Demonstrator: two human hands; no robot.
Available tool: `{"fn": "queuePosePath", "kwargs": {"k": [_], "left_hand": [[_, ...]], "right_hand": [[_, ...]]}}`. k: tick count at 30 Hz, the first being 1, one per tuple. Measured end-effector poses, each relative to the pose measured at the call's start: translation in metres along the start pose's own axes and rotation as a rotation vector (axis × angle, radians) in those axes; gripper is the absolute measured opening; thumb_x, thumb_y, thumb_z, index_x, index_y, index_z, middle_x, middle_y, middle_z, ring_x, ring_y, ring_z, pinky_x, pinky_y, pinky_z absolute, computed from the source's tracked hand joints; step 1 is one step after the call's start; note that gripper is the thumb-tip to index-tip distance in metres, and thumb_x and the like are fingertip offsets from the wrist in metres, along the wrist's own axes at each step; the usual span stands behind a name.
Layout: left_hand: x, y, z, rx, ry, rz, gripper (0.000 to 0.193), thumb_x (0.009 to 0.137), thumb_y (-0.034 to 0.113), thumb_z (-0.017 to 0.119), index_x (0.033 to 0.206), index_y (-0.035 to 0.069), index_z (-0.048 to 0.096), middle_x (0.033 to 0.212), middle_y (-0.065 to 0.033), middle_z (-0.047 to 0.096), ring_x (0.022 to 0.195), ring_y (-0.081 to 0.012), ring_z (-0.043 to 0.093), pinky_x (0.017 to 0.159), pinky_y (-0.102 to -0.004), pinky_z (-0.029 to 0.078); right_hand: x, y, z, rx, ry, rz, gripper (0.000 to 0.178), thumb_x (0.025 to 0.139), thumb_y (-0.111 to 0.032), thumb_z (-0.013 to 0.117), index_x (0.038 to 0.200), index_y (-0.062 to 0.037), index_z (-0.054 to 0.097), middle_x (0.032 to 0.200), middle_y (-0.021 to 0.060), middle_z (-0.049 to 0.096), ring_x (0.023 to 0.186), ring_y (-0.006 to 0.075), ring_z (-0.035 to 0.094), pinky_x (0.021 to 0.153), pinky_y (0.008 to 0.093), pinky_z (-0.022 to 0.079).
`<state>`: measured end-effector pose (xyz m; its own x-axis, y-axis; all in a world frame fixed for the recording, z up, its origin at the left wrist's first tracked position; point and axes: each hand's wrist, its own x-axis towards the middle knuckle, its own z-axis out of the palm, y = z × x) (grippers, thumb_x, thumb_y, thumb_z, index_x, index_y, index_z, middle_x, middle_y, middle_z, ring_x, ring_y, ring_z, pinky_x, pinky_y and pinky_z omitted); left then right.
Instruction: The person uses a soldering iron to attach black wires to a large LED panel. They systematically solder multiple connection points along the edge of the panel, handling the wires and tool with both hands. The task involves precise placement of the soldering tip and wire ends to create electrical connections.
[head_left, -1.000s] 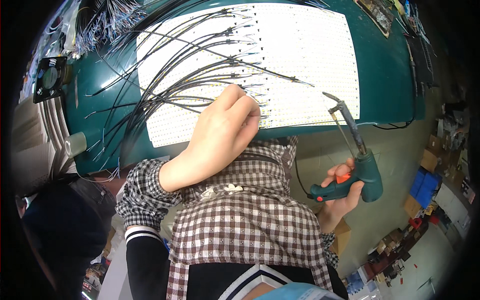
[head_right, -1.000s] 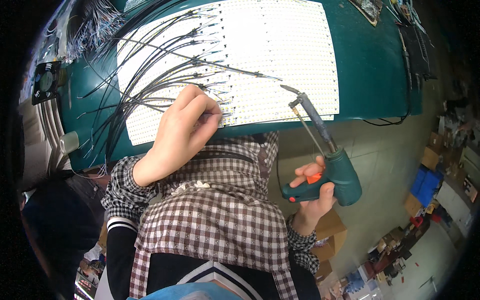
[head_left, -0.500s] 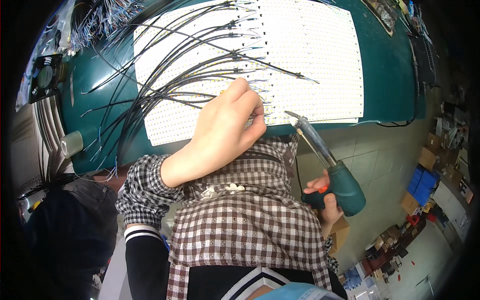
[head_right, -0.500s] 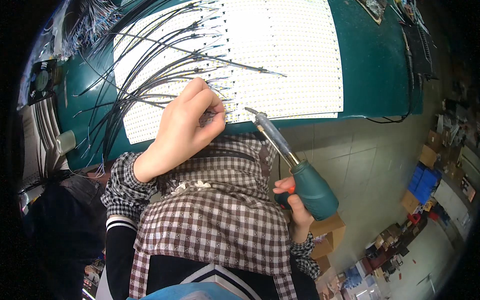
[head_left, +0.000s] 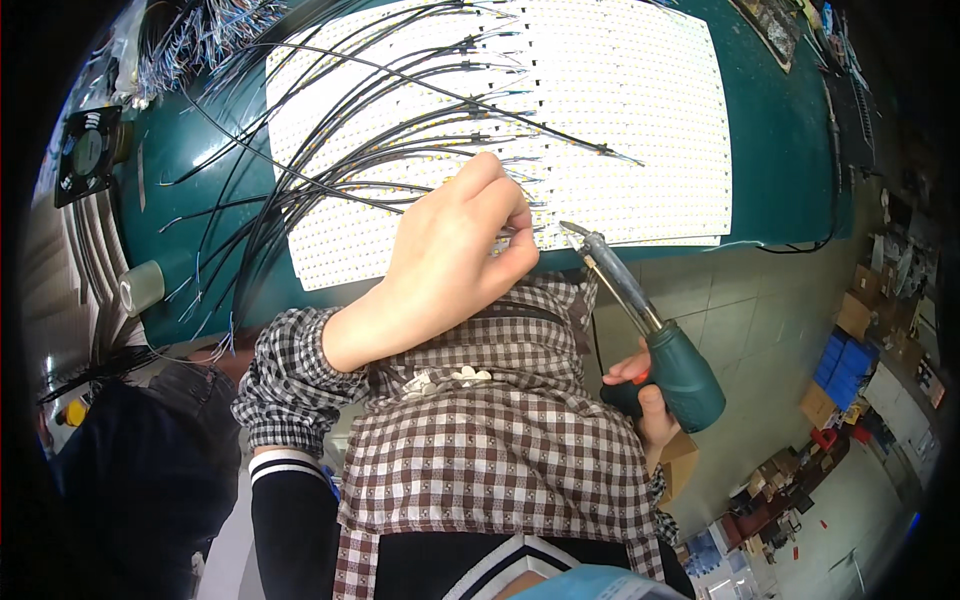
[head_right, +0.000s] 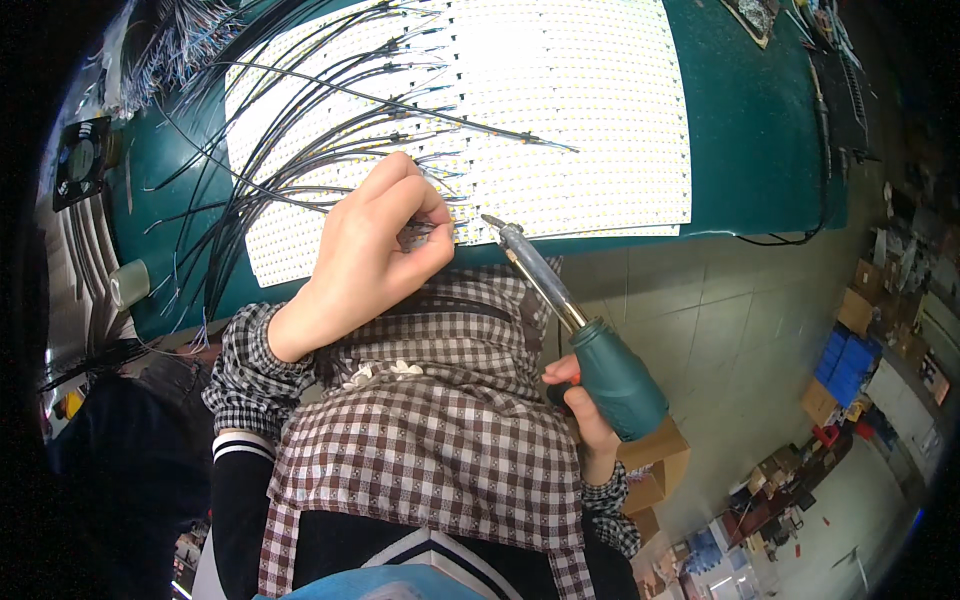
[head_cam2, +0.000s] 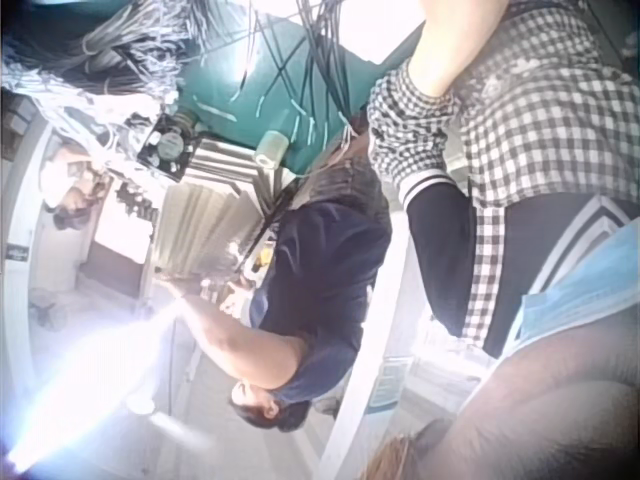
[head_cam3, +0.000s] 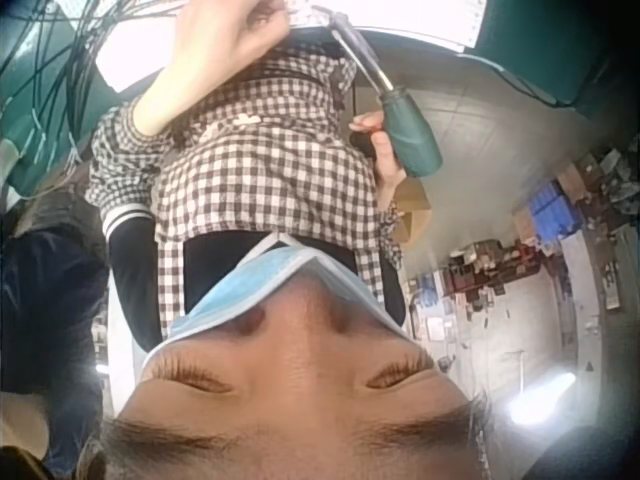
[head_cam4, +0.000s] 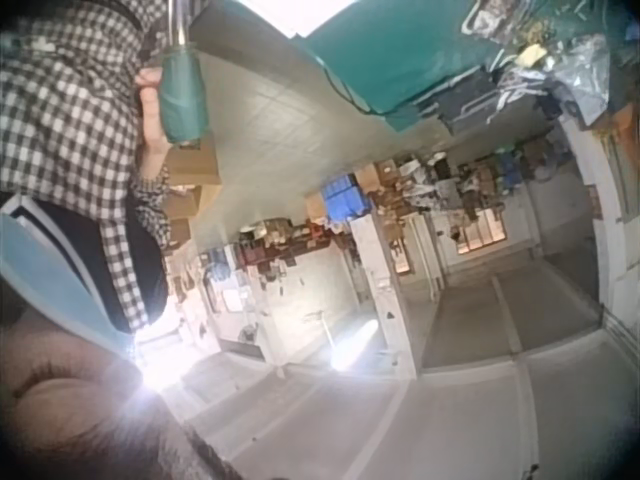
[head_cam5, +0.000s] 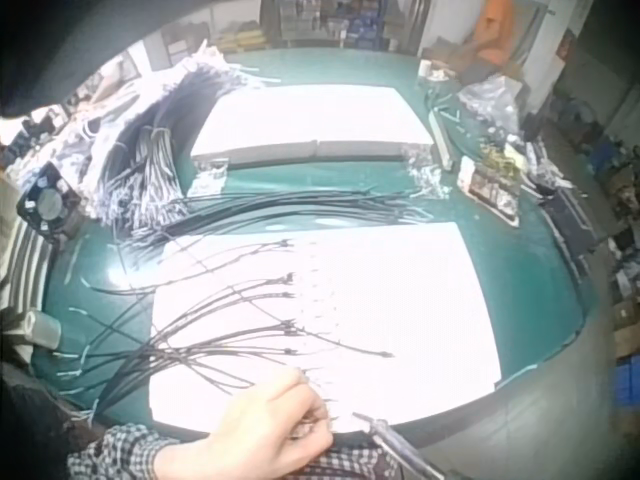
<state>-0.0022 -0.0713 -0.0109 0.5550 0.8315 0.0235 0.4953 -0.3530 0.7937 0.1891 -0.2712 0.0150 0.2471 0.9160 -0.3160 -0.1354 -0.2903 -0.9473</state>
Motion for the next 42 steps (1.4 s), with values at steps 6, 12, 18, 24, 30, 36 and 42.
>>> {"fn": "queuePosePath", "kwargs": {"k": [6,12,18,24,30,36,42], "left_hand": [[0.000,0.000,0.000,-0.021,0.019,0.008,0.012,0.068,0.005,0.065,0.072,0.006,0.053,0.077,-0.0077,0.050,0.063,-0.0267,0.056,0.053,-0.0360,0.045],[-0.002,-0.002,0.004,-0.039,0.076,0.051,0.013,0.066,0.002,0.065,0.069,0.006,0.053,0.074,-0.0068,0.050,0.061,-0.0259,0.055,0.051,-0.0349,0.044],[0.000,-0.001,0.003,-0.097,0.065,0.020,0.011,0.066,0.003,0.064,0.068,0.006,0.053,0.074,-0.0067,0.050,0.061,-0.0257,0.055,0.052,-0.0347,0.044],[0.000,-0.003,0.002,-0.108,0.057,0.019,0.010,0.067,0.004,0.063,0.069,0.005,0.054,0.074,-0.0072,0.050,0.062,-0.0264,0.055,0.053,-0.0355,0.044],[0.000,-0.001,0.001,-0.054,0.028,0.013,0.009,0.068,0.005,0.063,0.069,0.005,0.054,0.075,-0.0077,0.050,0.063,-0.0271,0.056,0.054,-0.0364,0.044],[0.001,0.000,0.001,-0.069,0.032,0.008,0.009,0.068,0.005,0.063,0.069,0.005,0.054,0.075,-0.0079,0.050,0.063,-0.0272,0.056,0.054,-0.0363,0.044],[0.000,0.000,0.002,-0.044,0.032,0.021,0.010,0.068,0.005,0.063,0.069,0.005,0.054,0.075,-0.0081,0.050,0.063,-0.0277,0.056,0.053,-0.0365,0.044]], "right_hand": [[0.000,0.002,0.002,-0.004,0.044,-0.005,0.064,0.089,-0.034,0.060,0.122,0.0164,0.039,0.091,0.0161,0.059,0.081,0.0251,0.062,0.070,0.0370,0.056],[0.000,0.003,0.004,-0.005,0.071,-0.025,0.062,0.088,-0.032,0.060,0.120,0.0170,0.041,0.088,0.0173,0.060,0.078,0.0259,0.063,0.068,0.0364,0.056],[-0.001,0.006,0.001,-0.012,0.049,-0.042,0.062,0.088,-0.032,0.060,0.122,0.0164,0.040,0.089,0.0171,0.060,0.078,0.0258,0.063,0.068,0.0365,0.056],[-0.001,0.005,0.003,0.003,0.042,-0.024,0.063,0.087,-0.032,0.061,0.122,0.0164,0.039,0.090,0.0165,0.059,0.081,0.0256,0.062,0.069,0.0370,0.056],[-0.002,0.007,0.003,0.013,0.050,-0.019,0.064,0.087,-0.031,0.063,0.122,0.0165,0.040,0.090,0.0159,0.059,0.081,0.0252,0.062,0.069,0.0366,0.056],[-0.003,0.009,0.006,0.034,0.053,-0.002,0.064,0.086,-0.030,0.064,0.123,0.0165,0.039,0.089,0.0153,0.058,0.082,0.0245,0.061,0.071,0.0368,0.056],[-0.004,0.006,0.007,0.059,0.061,0.022,0.063,0.086,-0.028,0.064,0.123,0.0160,0.039,0.090,0.0148,0.057,0.083,0.0246,0.060,0.073,0.0375,0.056]]}}
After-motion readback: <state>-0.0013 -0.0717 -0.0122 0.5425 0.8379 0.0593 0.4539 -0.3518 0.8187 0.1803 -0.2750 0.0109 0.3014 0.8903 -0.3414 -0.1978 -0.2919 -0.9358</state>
